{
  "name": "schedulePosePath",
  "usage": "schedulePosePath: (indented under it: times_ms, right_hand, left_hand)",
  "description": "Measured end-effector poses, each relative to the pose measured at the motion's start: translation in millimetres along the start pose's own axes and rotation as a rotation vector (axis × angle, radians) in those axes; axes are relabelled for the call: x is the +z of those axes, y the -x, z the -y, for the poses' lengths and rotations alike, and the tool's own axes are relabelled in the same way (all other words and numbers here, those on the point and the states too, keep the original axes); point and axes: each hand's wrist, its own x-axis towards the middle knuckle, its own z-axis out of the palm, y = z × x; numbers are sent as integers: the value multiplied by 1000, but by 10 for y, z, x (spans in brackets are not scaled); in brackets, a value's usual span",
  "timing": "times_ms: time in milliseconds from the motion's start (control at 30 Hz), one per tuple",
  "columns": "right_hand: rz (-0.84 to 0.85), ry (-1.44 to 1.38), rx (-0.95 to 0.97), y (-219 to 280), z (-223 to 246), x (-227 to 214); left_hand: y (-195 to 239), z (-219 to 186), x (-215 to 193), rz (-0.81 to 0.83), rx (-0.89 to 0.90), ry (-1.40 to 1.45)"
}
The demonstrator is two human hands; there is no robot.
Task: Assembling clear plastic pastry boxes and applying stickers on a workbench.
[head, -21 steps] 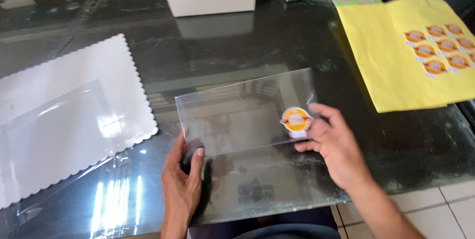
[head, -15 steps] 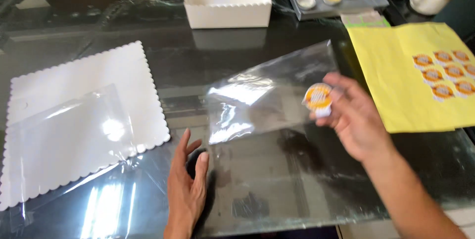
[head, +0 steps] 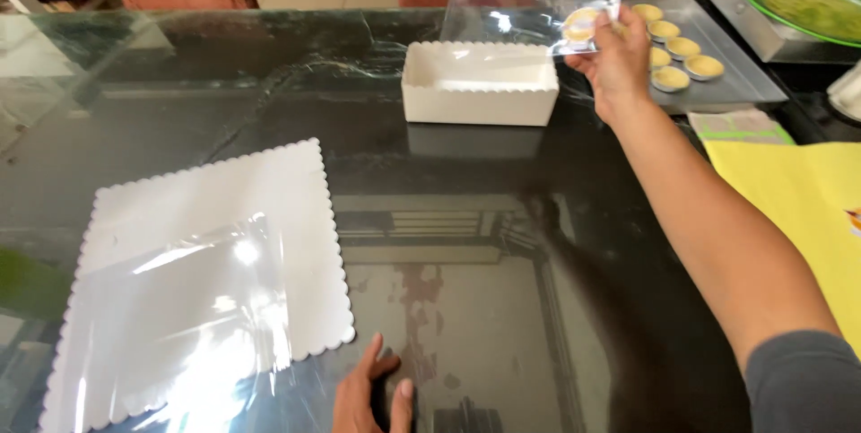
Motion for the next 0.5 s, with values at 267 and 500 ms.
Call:
schedulePosePath:
  times_ms: [267,500]
  right_hand:
    - [119,625,135,-128,-590,-67]
    - [115,688,111,-65,-213,-10]
  left_hand:
    - [18,109,54,-1,12,-29]
    - [-96,-409,-182,176,-132,-82]
